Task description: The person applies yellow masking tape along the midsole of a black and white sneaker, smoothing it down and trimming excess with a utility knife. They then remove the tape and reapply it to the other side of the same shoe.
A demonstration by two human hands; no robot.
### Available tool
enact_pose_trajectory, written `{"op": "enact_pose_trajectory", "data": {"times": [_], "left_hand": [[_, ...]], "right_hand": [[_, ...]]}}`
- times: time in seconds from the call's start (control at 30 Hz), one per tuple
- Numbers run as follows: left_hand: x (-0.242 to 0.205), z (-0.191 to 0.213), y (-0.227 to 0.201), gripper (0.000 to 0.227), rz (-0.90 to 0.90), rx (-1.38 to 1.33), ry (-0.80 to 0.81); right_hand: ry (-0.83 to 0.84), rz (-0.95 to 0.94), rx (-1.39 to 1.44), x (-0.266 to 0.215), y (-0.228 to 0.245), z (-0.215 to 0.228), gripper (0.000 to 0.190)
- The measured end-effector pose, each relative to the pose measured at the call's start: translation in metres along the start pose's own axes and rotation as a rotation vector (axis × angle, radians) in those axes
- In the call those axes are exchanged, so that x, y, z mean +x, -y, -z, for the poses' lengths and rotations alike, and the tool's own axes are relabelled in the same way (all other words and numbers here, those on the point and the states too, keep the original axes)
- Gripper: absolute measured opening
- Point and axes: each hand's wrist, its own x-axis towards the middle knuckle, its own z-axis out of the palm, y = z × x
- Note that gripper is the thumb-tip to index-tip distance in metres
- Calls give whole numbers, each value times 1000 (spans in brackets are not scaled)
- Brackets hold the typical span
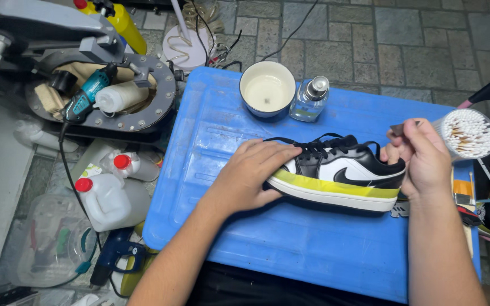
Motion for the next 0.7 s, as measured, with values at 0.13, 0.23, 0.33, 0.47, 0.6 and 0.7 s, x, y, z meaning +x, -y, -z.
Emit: {"op": "enact_pose_trajectory", "data": {"times": [0.13,0.23,0.33,0.47,0.6,0.7], "left_hand": [[15,13,23,79,-27,-248,155],[32,14,35,76,-6,-380,310],[50,4,36,70,-97,-418,390],[73,-14,31,62,-204,-441,418],[74,-18,18,55,-185,-345,179],[53,-27,-15,66,13,-76,-2]], "right_hand": [[95,-185,35,-18,3,3,16],[196,-177,108,-34,5,6,15],[204,-37,141,-37,-3,3,15],[116,-14,204,-35,-31,-12,15],[61,-106,293,-37,-34,-18,18],[12,-127,269,-38,-29,-19,18]]}}
